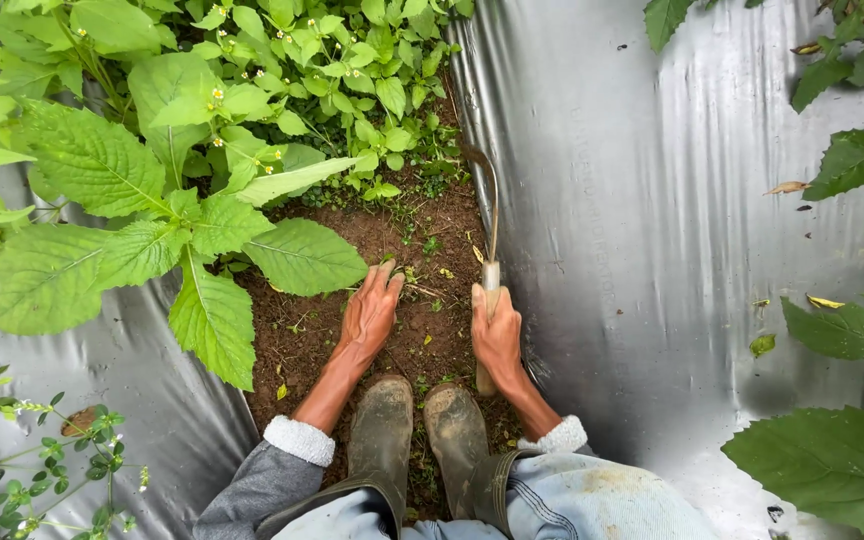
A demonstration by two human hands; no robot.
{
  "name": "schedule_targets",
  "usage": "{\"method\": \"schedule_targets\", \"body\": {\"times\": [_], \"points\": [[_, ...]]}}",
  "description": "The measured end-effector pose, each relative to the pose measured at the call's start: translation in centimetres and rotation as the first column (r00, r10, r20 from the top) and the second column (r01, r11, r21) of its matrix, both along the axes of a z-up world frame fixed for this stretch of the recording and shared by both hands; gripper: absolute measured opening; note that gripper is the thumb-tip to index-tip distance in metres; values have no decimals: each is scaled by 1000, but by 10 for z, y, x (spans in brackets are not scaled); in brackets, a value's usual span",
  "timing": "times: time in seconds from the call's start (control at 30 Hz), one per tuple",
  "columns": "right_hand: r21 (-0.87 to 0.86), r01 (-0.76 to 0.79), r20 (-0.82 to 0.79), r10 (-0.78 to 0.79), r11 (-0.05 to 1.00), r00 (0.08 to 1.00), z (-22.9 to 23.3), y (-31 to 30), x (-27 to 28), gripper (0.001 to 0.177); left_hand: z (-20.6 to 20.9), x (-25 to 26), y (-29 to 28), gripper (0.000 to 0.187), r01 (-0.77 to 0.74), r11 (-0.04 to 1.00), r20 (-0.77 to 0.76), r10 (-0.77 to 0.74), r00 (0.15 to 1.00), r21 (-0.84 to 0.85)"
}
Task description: The person uses a sickle to cut weeds growing between rows of plants in a garden bed covered with plastic sheeting. They gather the cut weeds by hand and move them aside, continuing the process along the row.
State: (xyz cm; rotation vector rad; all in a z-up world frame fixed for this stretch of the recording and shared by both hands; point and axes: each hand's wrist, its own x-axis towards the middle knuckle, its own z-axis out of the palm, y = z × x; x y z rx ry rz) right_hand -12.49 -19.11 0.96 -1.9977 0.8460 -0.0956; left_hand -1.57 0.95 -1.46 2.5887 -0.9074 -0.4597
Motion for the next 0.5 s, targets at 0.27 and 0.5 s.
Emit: {"method": "schedule_targets", "body": {"times": [0.27, 0.5], "points": [[-60, -29, 58, 33, 998, 998, -8, -6, -1, 39, -23, -13, 2, 35, -12, 999, 74, 14, 997, -33], [2, -81, 25, 81, 997, 996, -1, 11, -21, 36, -40, -17, 5, 37, -14, 996, 73, 20, 997, -84]]}}
